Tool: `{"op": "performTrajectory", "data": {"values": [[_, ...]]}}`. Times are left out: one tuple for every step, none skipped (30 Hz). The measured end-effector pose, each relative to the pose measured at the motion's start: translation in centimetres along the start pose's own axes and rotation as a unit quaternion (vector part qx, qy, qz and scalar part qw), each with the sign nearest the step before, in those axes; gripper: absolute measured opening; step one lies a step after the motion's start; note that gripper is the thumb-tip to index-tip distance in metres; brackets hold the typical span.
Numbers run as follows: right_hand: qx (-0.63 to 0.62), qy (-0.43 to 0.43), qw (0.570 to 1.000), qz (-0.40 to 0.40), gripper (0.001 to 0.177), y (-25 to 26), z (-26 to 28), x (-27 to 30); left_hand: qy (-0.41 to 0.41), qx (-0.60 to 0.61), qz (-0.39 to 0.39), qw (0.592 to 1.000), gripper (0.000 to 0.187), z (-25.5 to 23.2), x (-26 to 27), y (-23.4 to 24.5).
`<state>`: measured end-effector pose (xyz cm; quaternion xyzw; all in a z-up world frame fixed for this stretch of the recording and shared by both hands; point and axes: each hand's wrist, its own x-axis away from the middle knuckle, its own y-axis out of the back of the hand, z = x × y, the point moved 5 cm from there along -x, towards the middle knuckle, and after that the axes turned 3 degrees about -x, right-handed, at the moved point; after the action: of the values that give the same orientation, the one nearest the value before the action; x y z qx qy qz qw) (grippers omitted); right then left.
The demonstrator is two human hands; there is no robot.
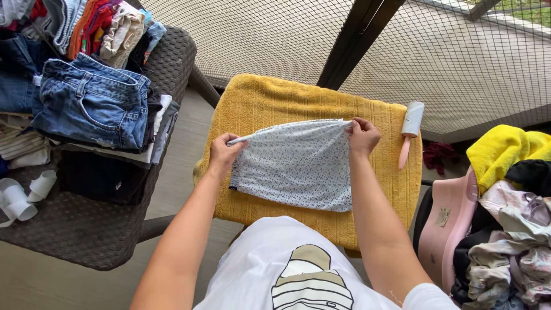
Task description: The person uses a lint roller to clean several pieces of clothing, including a patterned top, a dark Reebok shirt, and a striped shirt. They roll the sticky surface over the fabric to remove lint, then fold each item and place it on a nearby stack.
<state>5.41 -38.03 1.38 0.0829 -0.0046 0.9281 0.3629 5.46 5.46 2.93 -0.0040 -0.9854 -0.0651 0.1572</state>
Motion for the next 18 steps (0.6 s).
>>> {"op": "performTrajectory", "data": {"values": [[0.004, -0.006, 1.0, 0.005, 0.01, -0.6, 0.3, -0.1, 0.019, -0.068, -0.037, 0.997, 0.03, 0.0, -0.4, 0.3], [0.008, -0.012, 1.0, 0.009, 0.014, -1.2, 0.4, -0.2, 0.038, -0.135, -0.072, 0.987, 0.036, -0.3, -0.7, 0.5], [0.012, -0.019, 1.0, 0.012, 0.017, -1.4, 0.3, -0.3, 0.057, -0.201, -0.107, 0.972, 0.042, -0.7, -0.6, 0.6], [0.072, 0.028, 0.997, -0.024, 0.023, -0.5, 0.7, -0.4, 0.034, -0.262, -0.13, 0.956, 0.051, -1.4, -0.2, 0.6], [0.132, 0.075, 0.986, -0.061, 0.029, 0.6, 1.1, -0.6, 0.011, -0.321, -0.152, 0.935, 0.06, -2.0, 0.5, 0.5], [0.191, 0.122, 0.969, -0.096, 0.035, 1.6, 1.4, -0.7, -0.013, -0.378, -0.173, 0.909, 0.07, -2.6, 1.2, 0.1], [0.306, 0.209, 0.911, -0.182, 0.038, 3.6, 2.4, -0.5, -0.068, -0.424, -0.139, 0.893, 0.069, -2.8, 2.0, -1.0], [0.411, 0.291, 0.824, -0.259, 0.041, 5.6, 3.3, -0.3, -0.122, -0.467, -0.105, 0.87, 0.069, -2.6, 3.3, -1.9], [0.408, 0.244, 0.834, -0.28, 0.045, 8.1, 2.9, -1.1, -0.176, -0.507, -0.07, 0.841, 0.068, -2.1, 4.7, -2.8], [0.403, 0.197, 0.842, -0.299, 0.049, 10.5, 2.6, -2.1, -0.254, -0.548, -0.023, 0.797, 0.071, -1.5, 6.6, -3.9], [0.411, 0.108, 0.87, -0.252, 0.054, 11.9, 1.4, -3.6, -0.329, -0.582, 0.026, 0.744, 0.074, -0.7, 8.4, -4.9], [0.415, 0.019, 0.887, -0.201, 0.059, 13.3, 0.2, -5.0, -0.321, -0.597, 0.055, 0.733, 0.076, 0.3, 9.4, -5.5], [0.415, -0.07, 0.895, -0.148, 0.065, 14.6, -1.0, -6.1, -0.313, -0.612, 0.084, 0.721, 0.077, 1.3, 10.2, -6.0], [0.415, -0.035, 0.901, -0.123, 0.047, 15.1, -1.0, -6.8, -0.303, -0.627, 0.112, 0.709, 0.079, 1.9, 10.6, -6.2], [0.412, 0.0, 0.904, -0.111, 0.042, 15.2, -0.8, -7.0, -0.244, -0.639, 0.137, 0.717, 0.082, 2.6, 10.5, -5.9], [0.408, 0.047, 0.905, -0.114, 0.038, 15.1, -0.2, -6.9, -0.183, -0.648, 0.162, 0.722, 0.085, 3.1, 10.5, -5.4], [0.391, 0.105, 0.907, -0.12, 0.035, 14.5, 0.7, -6.2, -0.122, -0.654, 0.185, 0.723, 0.089, 3.7, 10.6, -4.8], [0.366, 0.161, 0.909, -0.116, 0.034, 13.5, 1.5, -5.0, -0.179, -0.641, 0.15, 0.732, 0.09, 3.0, 11.0, -4.8]]}}
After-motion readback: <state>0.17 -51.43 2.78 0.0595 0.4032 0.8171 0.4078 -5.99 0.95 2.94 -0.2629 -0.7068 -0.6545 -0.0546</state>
